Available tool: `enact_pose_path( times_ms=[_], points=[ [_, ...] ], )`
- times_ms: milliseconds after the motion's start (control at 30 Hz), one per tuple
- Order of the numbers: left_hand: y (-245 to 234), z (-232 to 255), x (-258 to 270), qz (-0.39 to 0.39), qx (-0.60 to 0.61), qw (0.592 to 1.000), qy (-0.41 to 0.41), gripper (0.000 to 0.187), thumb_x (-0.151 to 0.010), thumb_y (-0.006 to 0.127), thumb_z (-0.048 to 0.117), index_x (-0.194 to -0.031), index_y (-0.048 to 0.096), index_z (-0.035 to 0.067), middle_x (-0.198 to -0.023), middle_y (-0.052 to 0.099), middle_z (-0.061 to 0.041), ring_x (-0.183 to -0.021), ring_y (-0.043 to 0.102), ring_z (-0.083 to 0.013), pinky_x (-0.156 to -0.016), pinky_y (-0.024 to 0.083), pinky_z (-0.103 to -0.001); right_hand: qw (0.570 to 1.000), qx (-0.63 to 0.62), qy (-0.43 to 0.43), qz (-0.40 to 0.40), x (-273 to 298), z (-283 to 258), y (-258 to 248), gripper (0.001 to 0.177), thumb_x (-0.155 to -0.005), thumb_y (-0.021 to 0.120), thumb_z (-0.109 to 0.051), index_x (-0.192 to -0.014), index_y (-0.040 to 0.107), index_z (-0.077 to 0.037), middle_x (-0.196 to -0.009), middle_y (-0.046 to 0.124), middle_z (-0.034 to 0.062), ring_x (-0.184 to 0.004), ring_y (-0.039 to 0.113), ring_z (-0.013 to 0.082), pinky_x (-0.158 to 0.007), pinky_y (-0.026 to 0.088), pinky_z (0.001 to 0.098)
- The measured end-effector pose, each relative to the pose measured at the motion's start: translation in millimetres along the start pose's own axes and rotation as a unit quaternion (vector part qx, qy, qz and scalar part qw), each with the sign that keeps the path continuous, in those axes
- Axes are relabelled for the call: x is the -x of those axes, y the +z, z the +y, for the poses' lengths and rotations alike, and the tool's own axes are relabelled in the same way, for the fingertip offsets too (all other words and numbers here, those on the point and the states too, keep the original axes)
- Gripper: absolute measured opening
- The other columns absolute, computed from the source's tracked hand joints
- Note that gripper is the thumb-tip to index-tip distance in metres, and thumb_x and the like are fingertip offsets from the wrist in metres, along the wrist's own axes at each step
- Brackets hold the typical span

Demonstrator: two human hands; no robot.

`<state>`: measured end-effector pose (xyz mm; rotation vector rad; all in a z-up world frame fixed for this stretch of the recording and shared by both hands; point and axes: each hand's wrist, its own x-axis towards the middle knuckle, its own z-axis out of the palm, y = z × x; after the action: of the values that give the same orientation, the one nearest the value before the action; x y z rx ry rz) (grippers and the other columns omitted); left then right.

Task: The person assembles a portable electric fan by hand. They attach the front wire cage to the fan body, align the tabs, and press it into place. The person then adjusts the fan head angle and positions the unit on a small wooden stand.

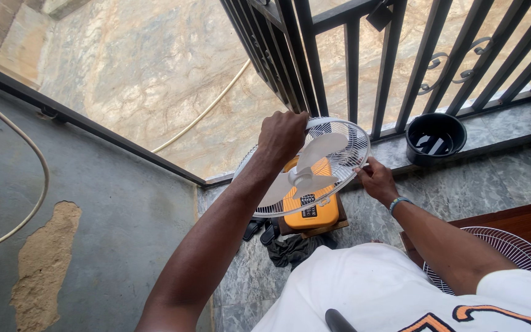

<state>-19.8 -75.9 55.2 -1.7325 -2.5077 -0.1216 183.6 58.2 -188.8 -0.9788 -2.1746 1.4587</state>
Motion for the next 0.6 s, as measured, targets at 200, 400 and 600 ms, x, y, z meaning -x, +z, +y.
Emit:
enact_pose_path(
  times_ms=[200, 400, 600],
  points=[
    [-2.0, 2.2, 4.5, 0.002, -0.004, 1.0, 0.008, 0.015, -0.099, 0.064, 0.019, -0.101, 0.073, 0.007, -0.062, 0.069, -0.008, -0.043, 0.055, -0.0095, -0.037, 0.042, -0.029, 0.99, 0.135, -0.029, -0.018, -0.8, -3.5, -9.6, 0.023, -0.098, 0.067, -0.02, -0.115, 0.07, -0.005, -0.1, 0.078, 0.0174, -0.091, 0.078, 0.0307, -0.083, 0.061, 0.0429],
    [0.7, 7.3, 3.6, 0.007, 0.009, 1.0, 0.02, 0.016, -0.098, 0.065, 0.019, -0.094, 0.073, 0.006, -0.066, 0.069, -0.006, -0.044, 0.057, -0.0096, -0.039, 0.044, -0.03, 0.989, 0.144, -0.008, 0.009, -14.9, -32.6, -23.2, 0.03, -0.086, 0.078, -0.018, -0.113, 0.074, -0.005, -0.103, 0.078, 0.0173, -0.097, 0.076, 0.0296, -0.088, 0.061, 0.0448],
    [3.6, 5.9, -0.5, -0.009, -0.004, 1.0, -0.013, 0.015, -0.099, 0.065, 0.017, -0.092, 0.073, 0.006, -0.063, 0.069, -0.008, -0.047, 0.059, -0.0101, -0.043, 0.048, -0.03, 0.963, 0.095, -0.25, -0.018, -35.2, -135.5, -75.9, 0.068, -0.08, 0.085, -0.025, -0.138, 0.055, -0.006, -0.13, 0.068, 0.0202, -0.118, 0.068, 0.0326, -0.095, 0.06, 0.0487]
  ],
)
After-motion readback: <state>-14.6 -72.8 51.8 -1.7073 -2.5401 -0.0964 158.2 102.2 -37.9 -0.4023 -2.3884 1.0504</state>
